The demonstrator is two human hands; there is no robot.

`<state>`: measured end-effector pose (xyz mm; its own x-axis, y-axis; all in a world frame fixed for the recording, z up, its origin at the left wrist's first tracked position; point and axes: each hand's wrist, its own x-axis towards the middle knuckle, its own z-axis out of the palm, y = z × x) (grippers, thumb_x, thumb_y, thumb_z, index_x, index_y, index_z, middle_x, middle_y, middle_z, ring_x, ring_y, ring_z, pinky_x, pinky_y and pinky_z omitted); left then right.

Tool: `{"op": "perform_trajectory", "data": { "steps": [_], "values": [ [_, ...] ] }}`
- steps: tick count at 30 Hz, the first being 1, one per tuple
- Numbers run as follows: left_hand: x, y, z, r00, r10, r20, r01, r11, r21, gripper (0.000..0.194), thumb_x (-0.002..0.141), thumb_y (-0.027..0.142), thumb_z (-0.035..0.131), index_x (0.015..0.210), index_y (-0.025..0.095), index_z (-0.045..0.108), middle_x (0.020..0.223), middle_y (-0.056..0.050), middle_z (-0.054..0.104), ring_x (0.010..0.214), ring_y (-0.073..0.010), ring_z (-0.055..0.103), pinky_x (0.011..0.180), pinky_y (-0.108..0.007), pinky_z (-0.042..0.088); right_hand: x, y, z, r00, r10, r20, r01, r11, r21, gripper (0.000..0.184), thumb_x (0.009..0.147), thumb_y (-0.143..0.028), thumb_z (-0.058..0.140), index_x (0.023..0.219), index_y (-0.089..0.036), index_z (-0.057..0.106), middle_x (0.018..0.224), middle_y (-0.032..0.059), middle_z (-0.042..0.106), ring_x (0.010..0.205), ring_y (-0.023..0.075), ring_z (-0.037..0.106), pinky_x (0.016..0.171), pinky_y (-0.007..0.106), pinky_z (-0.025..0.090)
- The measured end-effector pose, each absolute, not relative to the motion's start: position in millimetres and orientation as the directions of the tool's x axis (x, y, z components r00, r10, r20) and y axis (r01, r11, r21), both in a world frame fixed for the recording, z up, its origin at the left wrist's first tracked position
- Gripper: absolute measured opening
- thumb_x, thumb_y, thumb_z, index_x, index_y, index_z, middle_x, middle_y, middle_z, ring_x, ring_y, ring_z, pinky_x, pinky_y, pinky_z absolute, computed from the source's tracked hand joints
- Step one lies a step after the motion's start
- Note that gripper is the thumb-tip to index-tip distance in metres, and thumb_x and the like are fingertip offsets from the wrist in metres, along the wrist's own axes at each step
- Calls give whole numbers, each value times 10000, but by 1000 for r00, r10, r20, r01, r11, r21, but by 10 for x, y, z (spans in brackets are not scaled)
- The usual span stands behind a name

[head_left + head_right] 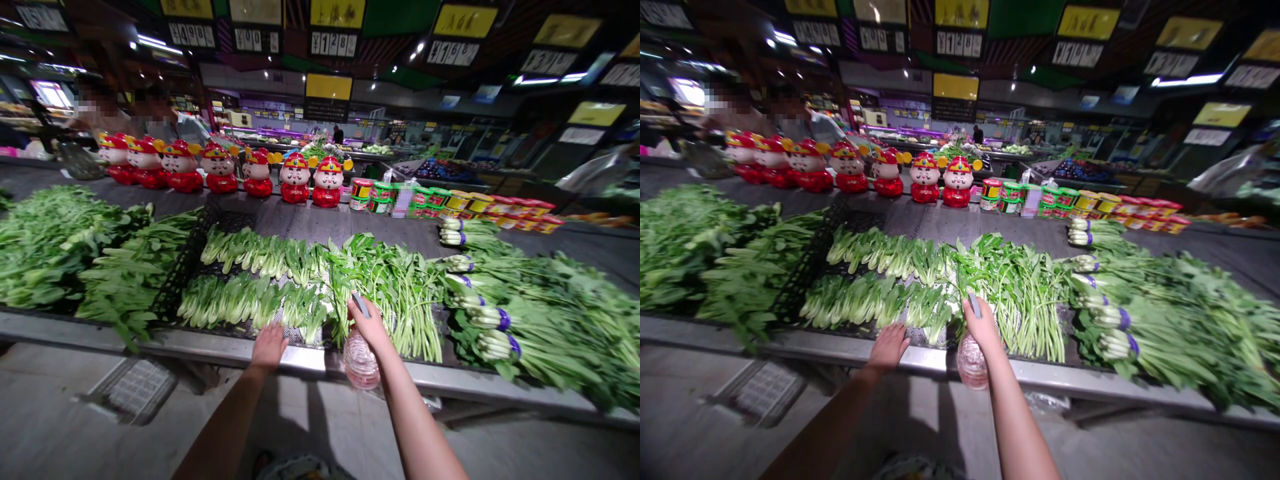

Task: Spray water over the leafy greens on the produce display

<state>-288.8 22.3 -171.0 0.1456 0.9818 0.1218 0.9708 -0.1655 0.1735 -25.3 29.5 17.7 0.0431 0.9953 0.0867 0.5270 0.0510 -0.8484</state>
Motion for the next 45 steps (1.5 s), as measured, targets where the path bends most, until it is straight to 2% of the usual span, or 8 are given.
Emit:
{"op": "perform_trajectory", "data": {
  "steps": [2,7,14,24,30,35,39,45],
  "values": [
    [-2888,219,-1707,148,981,125,970,-169,173,515,909,419,280,1262,129,516,1365,-103,488,1300,-251,383,1118,-420,226,-258,320,160,29,996,87,543,58,-838,387,820,-578,397,714,-235,542,680,38,607,695,221,601,656,382,495],
    [-2896,208,-1743,152,968,200,966,-189,180,496,900,425,295,1234,160,547,1347,-92,510,1284,-252,406,1109,-420,249,-276,319,150,32,994,101,530,69,-845,382,823,-576,401,800,-233,569,735,47,633,725,224,613,649,376,502],
    [-2901,188,-1810,148,949,280,962,-204,183,460,896,402,316,1218,185,563,1321,-75,537,1275,-257,420,1103,-430,274,-327,410,398,8,991,136,517,112,-849,361,814,-549,439,828,-219,583,809,66,653,741,219,622,632,360,508],
    [-2902,148,-1812,162,939,303,954,-228,196,454,912,392,312,1219,169,561,1326,-100,526,1296,-264,390,1119,-465,260,-348,582,388,18,992,127,522,99,-847,356,796,-554,462,656,-237,543,616,33,602,582,203,576,558,375,491],
    [-2912,167,-1794,167,950,265,962,-216,168,451,914,397,309,1194,167,578,1305,-108,547,1286,-255,408,1103,-462,283,-363,475,322,24,995,100,498,75,-864,346,802,-553,468,816,-231,591,783,65,651,726,234,618,641,403,509],
    [-3025,228,-1627,261,940,221,946,-295,136,428,908,386,334,1211,182,558,1328,-87,531,1308,-235,375,1098,-442,285,-475,395,412,-29,987,158,481,152,-863,355,817,-532,462,923,-226,606,876,72,648,801,235,617,675,383,504],
    [-3242,300,-1504,253,949,191,954,-277,111,430,913,373,326,1212,165,554,1347,-102,509,1319,-238,357,1104,-445,263,-617,352,446,-34,983,178,505,170,-846,371,832,-544,431,905,-224,606,869,69,638,802,230,605,681,368,495],
    [-3610,380,-1452,173,971,167,981,-184,56,432,903,392,346,1209,171,556,1341,-110,514,1325,-257,345,1103,-466,237,-742,350,320,1,991,131,560,108,-821,385,830,-564,406,765,-230,586,792,67,621,782,243,595,672,383,482]
  ]
}}
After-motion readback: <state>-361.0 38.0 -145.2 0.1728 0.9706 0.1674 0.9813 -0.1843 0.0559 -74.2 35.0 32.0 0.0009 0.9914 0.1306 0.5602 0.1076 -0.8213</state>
